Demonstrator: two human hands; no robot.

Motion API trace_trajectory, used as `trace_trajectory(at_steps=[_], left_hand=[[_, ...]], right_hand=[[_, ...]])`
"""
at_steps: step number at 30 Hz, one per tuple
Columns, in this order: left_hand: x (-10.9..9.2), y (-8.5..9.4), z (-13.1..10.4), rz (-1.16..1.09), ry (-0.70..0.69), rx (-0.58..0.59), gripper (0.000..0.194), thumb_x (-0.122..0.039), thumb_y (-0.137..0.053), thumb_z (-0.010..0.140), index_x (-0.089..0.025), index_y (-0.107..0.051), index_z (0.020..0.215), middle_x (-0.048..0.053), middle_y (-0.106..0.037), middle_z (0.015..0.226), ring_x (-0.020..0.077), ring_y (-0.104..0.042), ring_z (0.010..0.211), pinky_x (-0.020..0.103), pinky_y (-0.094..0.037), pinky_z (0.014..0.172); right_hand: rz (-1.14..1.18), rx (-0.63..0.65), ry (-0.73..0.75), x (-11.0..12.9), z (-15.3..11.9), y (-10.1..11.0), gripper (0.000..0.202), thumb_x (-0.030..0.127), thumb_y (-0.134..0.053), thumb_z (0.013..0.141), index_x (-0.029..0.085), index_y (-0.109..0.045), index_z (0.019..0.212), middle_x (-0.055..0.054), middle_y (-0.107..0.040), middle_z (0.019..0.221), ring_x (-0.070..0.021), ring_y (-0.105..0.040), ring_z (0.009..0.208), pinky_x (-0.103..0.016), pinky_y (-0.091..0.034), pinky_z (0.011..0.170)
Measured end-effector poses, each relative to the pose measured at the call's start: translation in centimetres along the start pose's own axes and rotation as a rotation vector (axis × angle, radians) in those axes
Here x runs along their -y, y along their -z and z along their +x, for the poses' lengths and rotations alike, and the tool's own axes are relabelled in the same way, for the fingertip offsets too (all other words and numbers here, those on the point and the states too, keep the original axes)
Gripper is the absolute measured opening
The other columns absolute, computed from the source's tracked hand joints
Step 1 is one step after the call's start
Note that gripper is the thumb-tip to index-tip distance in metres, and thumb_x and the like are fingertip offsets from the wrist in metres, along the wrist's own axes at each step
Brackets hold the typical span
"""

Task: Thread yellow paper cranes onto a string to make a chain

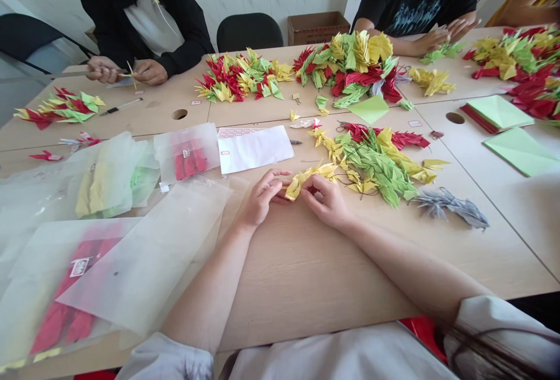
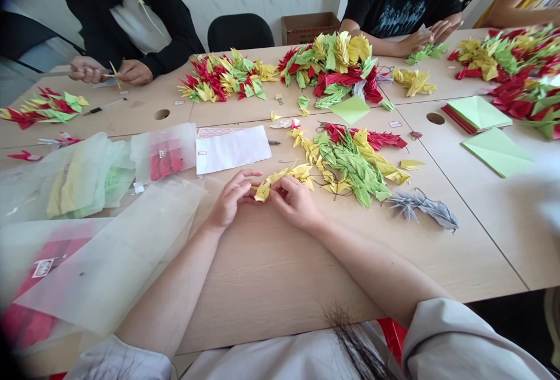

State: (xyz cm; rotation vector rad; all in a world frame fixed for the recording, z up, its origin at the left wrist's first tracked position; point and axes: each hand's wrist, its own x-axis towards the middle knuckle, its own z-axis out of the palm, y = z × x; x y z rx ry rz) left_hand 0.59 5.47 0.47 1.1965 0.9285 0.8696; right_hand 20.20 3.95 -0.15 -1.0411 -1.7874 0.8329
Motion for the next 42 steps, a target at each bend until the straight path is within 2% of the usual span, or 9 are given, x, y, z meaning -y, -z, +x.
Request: trace_trajectory(at_steps=[4,6,11,15,19,28,35,38,42], left_hand=[[-0.42,-0.48,0.04,0.085,-0.027,0.022,0.029,-0.037,-0.075,0.077,-0.016,-0.060,0.091,0.001,-0.066,0.083,0.0116,-0.063,0.070,0.021,-0.050,0.065],[-0.32,-0.59,0.16,0.102,-0.014,0.038,0.029,-0.034,-0.079,0.074,-0.015,-0.059,0.083,-0.001,-0.061,0.075,0.0098,-0.060,0.066,0.020,-0.048,0.063],[0.44,-0.47,0.42,0.121,0.012,0.048,0.031,-0.037,-0.079,0.074,-0.012,-0.066,0.088,0.004,-0.067,0.083,0.0142,-0.063,0.074,0.026,-0.051,0.071],[0.54,-0.55,0.43,0.187,-0.039,0.013,0.028,-0.038,-0.077,0.074,-0.013,-0.067,0.080,0.002,-0.065,0.075,0.0129,-0.059,0.068,0.024,-0.048,0.064],[0.30,-0.66,0.37,0.196,-0.060,0.033,0.028,-0.040,-0.075,0.076,-0.015,-0.064,0.072,0.000,-0.060,0.068,0.0115,-0.054,0.063,0.022,-0.045,0.059],[0.03,-0.32,0.28,0.191,-0.075,0.003,0.023,-0.037,-0.071,0.081,-0.015,-0.066,0.074,0.000,-0.059,0.069,0.0112,-0.051,0.064,0.023,-0.042,0.061],[-0.16,-0.39,0.17,0.187,-0.065,-0.026,0.021,-0.036,-0.068,0.083,-0.015,-0.068,0.080,0.000,-0.060,0.071,0.0118,-0.055,0.067,0.022,-0.046,0.062],[-0.09,-0.43,0.12,0.161,-0.083,-0.046,0.022,-0.036,-0.069,0.083,-0.016,-0.068,0.090,-0.001,-0.060,0.071,0.0113,-0.056,0.066,0.022,-0.047,0.062],[0.16,-0.42,0.06,0.072,-0.087,-0.071,0.037,-0.037,-0.070,0.084,-0.016,-0.062,0.113,0.001,-0.067,0.079,0.0127,-0.063,0.072,0.024,-0.051,0.070]], right_hand=[[-0.016,0.030,-0.002,0.21,0.10,-0.18,0.010,0.021,-0.052,0.091,0.020,-0.055,0.082,-0.003,-0.056,0.077,-0.0144,-0.051,0.066,-0.027,-0.042,0.058],[-0.019,0.022,-0.015,0.18,0.12,-0.26,0.009,0.019,-0.052,0.090,0.020,-0.054,0.081,-0.003,-0.055,0.077,-0.0145,-0.052,0.066,-0.027,-0.043,0.059],[-0.020,0.005,-0.007,0.07,0.07,-0.26,0.008,0.018,-0.053,0.090,0.020,-0.054,0.082,-0.002,-0.056,0.078,-0.0137,-0.052,0.066,-0.026,-0.042,0.057],[-0.016,0.044,-0.006,0.16,0.02,-0.15,0.009,0.019,-0.052,0.090,0.020,-0.053,0.082,-0.002,-0.054,0.078,-0.0134,-0.051,0.065,-0.026,-0.041,0.055],[-0.014,0.058,-0.008,0.30,0.08,-0.08,0.008,0.016,-0.052,0.089,0.020,-0.054,0.081,-0.002,-0.054,0.078,-0.0130,-0.050,0.065,-0.025,-0.040,0.054],[0.017,0.077,-0.031,0.11,0.07,0.04,0.008,0.018,-0.051,0.090,0.020,-0.054,0.083,-0.002,-0.054,0.078,-0.0136,-0.049,0.066,-0.026,-0.040,0.057],[0.017,0.108,-0.039,0.36,0.18,0.07,0.012,0.029,-0.055,0.093,0.020,-0.056,0.085,-0.002,-0.055,0.077,-0.0139,-0.049,0.066,-0.027,-0.041,0.059],[0.018,0.100,-0.035,0.33,0.22,-0.06,0.014,0.031,-0.057,0.092,0.019,-0.057,0.084,-0.002,-0.055,0.076,-0.0139,-0.050,0.065,-0.028,-0.042,0.058],[0.047,0.055,-0.080,0.14,0.17,-0.24,0.014,0.031,-0.058,0.090,0.019,-0.056,0.082,-0.001,-0.055,0.074,-0.0131,-0.049,0.062,-0.027,-0.041,0.056]])
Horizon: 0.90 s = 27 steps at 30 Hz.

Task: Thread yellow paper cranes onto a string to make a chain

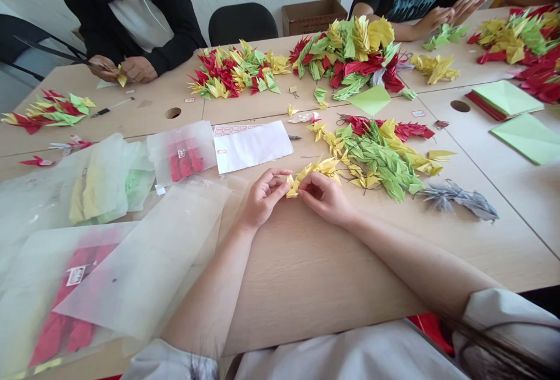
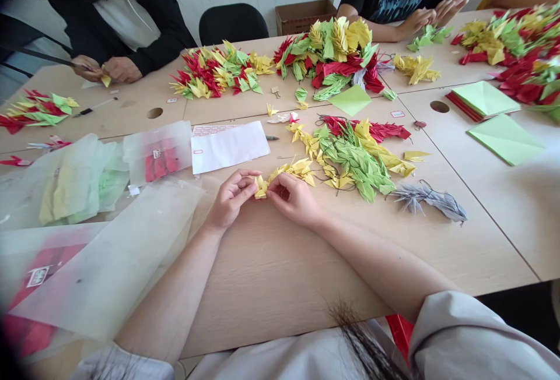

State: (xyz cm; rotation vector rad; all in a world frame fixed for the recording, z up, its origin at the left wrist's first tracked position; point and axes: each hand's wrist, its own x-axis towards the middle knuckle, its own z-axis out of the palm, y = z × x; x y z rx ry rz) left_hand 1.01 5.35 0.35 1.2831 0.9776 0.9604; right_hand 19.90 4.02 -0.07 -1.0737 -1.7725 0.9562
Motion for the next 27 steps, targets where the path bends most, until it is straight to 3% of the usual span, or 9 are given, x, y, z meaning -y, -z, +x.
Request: trace_trajectory(at_steps=[4,10,13,17,22,27], left_hand=[[0.27,-0.07,0.00,0.007,0.004,-0.042,0.046,-0.038,-0.072,0.082,-0.016,-0.059,0.121,0.003,-0.073,0.080,0.0143,-0.066,0.073,0.024,-0.052,0.072],[0.31,0.20,-0.13,0.025,0.003,-0.007,0.037,-0.042,-0.064,0.089,-0.015,-0.066,0.115,0.005,-0.074,0.080,0.0161,-0.068,0.075,0.024,-0.053,0.070],[0.12,0.63,-0.37,-0.039,0.031,0.083,0.040,-0.044,-0.058,0.092,-0.015,-0.065,0.119,0.009,-0.075,0.092,0.0199,-0.070,0.085,0.028,-0.055,0.075],[-0.12,0.72,-0.46,-0.097,0.046,0.211,0.048,-0.032,-0.074,0.081,-0.017,-0.059,0.124,0.011,-0.074,0.108,0.0213,-0.070,0.095,0.031,-0.055,0.085],[0.33,0.16,-0.01,-0.060,0.084,0.082,0.038,-0.030,-0.081,0.074,-0.014,-0.066,0.105,0.010,-0.077,0.099,0.0197,-0.072,0.091,0.030,-0.055,0.087],[0.69,0.05,0.21,-0.016,0.149,0.003,0.034,-0.039,-0.081,0.072,-0.014,-0.072,0.092,0.006,-0.078,0.085,0.0192,-0.073,0.078,0.029,-0.059,0.075]], right_hand=[[0.068,-0.005,-0.052,-0.23,-0.06,-0.06,0.015,0.031,-0.063,0.087,0.021,-0.053,0.091,0.000,-0.055,0.076,-0.0118,-0.048,0.060,-0.026,-0.041,0.054],[0.062,0.020,-0.058,-0.39,-0.17,0.03,0.013,0.026,-0.063,0.086,0.021,-0.053,0.092,0.001,-0.054,0.074,-0.0117,-0.049,0.060,-0.025,-0.041,0.054],[0.057,0.015,-0.049,-0.36,-0.20,0.09,0.011,0.025,-0.062,0.086,0.021,-0.052,0.090,0.001,-0.054,0.073,-0.0115,-0.048,0.059,-0.025,-0.040,0.053],[0.039,-0.033,-0.034,-0.37,-0.10,0.10,0.009,0.025,-0.059,0.088,0.020,-0.052,0.089,0.001,-0.053,0.076,-0.0116,-0.047,0.061,-0.025,-0.039,0.054],[-0.030,-0.054,0.018,-0.44,0.07,0.09,0.008,0.025,-0.059,0.089,0.020,-0.053,0.087,-0.001,-0.052,0.081,-0.0120,-0.045,0.063,-0.025,-0.039,0.056],[-0.020,-0.013,0.016,-0.21,0.02,0.53,0.014,0.030,-0.057,0.092,0.019,-0.054,0.084,-0.002,-0.050,0.082,-0.0132,-0.046,0.067,-0.026,-0.039,0.058]])
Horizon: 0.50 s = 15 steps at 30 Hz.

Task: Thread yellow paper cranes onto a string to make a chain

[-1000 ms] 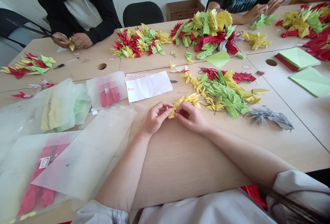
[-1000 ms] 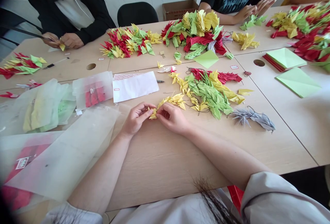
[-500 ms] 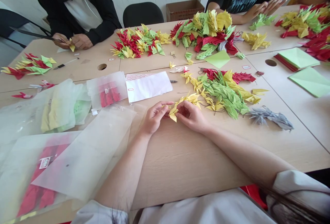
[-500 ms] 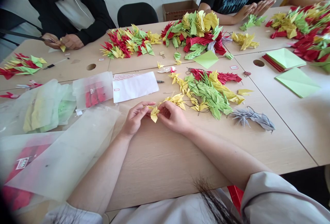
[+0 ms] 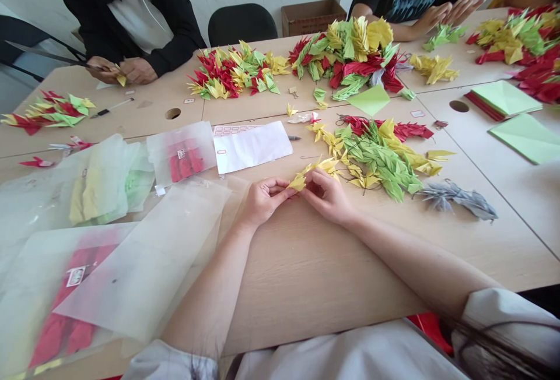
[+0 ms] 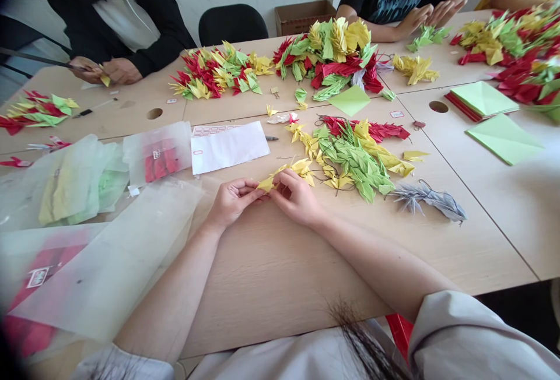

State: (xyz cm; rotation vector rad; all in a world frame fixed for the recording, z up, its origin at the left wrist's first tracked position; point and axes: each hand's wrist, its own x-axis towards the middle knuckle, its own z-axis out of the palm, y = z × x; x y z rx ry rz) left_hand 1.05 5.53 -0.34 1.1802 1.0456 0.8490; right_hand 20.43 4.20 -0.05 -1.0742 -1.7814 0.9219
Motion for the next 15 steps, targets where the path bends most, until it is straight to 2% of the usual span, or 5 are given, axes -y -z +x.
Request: trace_trajectory(at_steps=[4,8,15], left_hand=[[-0.32,-0.14,-0.11,0.015,0.006,0.002,0.031,-0.041,-0.081,0.071,-0.014,-0.074,0.086,0.005,-0.077,0.080,0.0191,-0.073,0.074,0.028,-0.059,0.069],[-0.49,-0.33,-0.23,0.035,-0.074,0.003,0.026,-0.037,-0.081,0.071,-0.014,-0.074,0.080,0.004,-0.075,0.077,0.0180,-0.071,0.073,0.028,-0.058,0.073],[-0.69,-0.13,-0.34,0.043,-0.048,0.025,0.021,-0.036,-0.075,0.079,-0.015,-0.072,0.080,0.002,-0.071,0.076,0.0149,-0.068,0.071,0.025,-0.054,0.070]], right_hand=[[0.095,0.058,-0.040,0.05,-0.03,0.16,0.021,0.038,-0.058,0.092,0.018,-0.056,0.086,-0.003,-0.051,0.084,-0.0140,-0.048,0.069,-0.027,-0.039,0.059],[0.151,0.016,-0.116,-0.43,0.05,-0.20,0.032,0.043,-0.069,0.085,0.019,-0.050,0.075,0.001,-0.048,0.071,-0.0114,-0.042,0.061,-0.025,-0.034,0.054],[0.193,0.048,-0.152,-0.72,0.27,0.04,0.034,0.045,-0.059,0.092,0.017,-0.056,0.073,0.001,-0.050,0.070,-0.0123,-0.043,0.065,-0.026,-0.035,0.060]])
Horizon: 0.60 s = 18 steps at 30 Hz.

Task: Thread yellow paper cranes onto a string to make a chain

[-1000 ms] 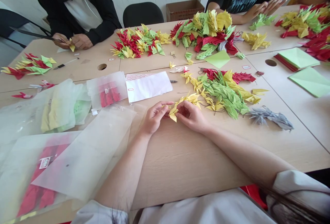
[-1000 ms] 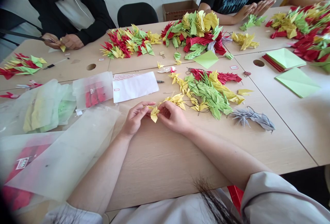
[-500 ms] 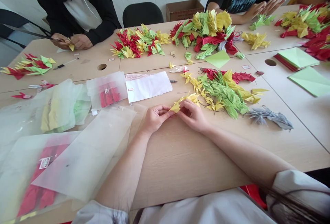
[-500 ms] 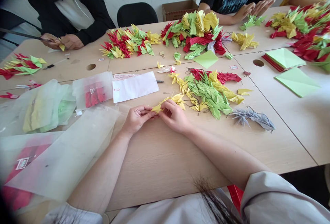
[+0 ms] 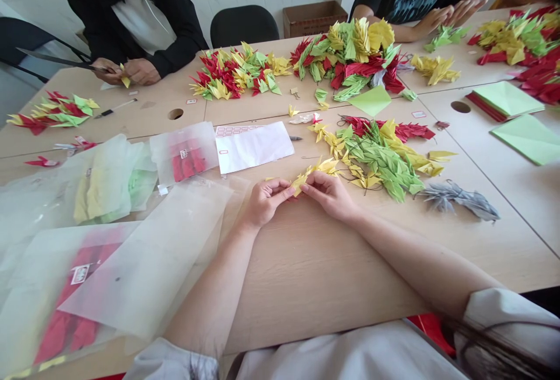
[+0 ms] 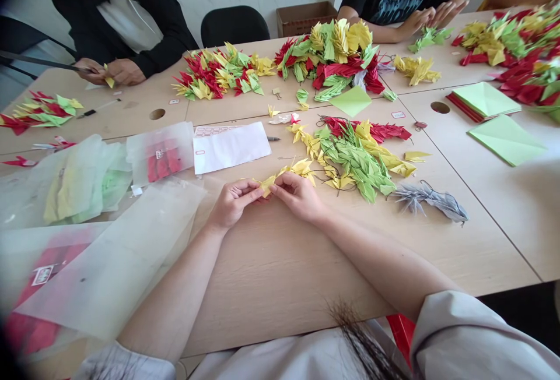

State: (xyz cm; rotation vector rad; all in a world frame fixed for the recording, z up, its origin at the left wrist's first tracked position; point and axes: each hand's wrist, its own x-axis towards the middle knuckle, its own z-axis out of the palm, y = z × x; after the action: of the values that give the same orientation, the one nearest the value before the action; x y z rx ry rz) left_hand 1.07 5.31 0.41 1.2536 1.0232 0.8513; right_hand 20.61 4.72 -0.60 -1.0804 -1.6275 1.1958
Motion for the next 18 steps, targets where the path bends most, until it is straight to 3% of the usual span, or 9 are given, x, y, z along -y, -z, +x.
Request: trace_trajectory(at_steps=[11,18], left_hand=[[0.65,-0.36,0.00,0.199,-0.155,0.081,0.020,-0.035,-0.069,0.084,-0.016,-0.069,0.081,0.002,-0.067,0.072,0.0137,-0.064,0.069,0.023,-0.050,0.066],[0.04,-0.50,-0.05,0.102,-0.096,-0.025,0.023,-0.038,-0.073,0.079,-0.015,-0.068,0.080,0.001,-0.068,0.074,0.0134,-0.067,0.061,0.024,-0.055,0.060]], right_hand=[[0.075,0.043,-0.039,0.09,0.07,-0.12,0.028,0.044,-0.064,0.089,0.017,-0.062,0.086,-0.004,-0.065,0.082,-0.0166,-0.058,0.076,-0.028,-0.044,0.067],[0.095,-0.031,-0.067,0.48,0.13,0.01,0.035,0.052,-0.061,0.090,0.018,-0.063,0.082,0.000,-0.057,0.070,-0.0131,-0.050,0.063,-0.026,-0.040,0.059]])
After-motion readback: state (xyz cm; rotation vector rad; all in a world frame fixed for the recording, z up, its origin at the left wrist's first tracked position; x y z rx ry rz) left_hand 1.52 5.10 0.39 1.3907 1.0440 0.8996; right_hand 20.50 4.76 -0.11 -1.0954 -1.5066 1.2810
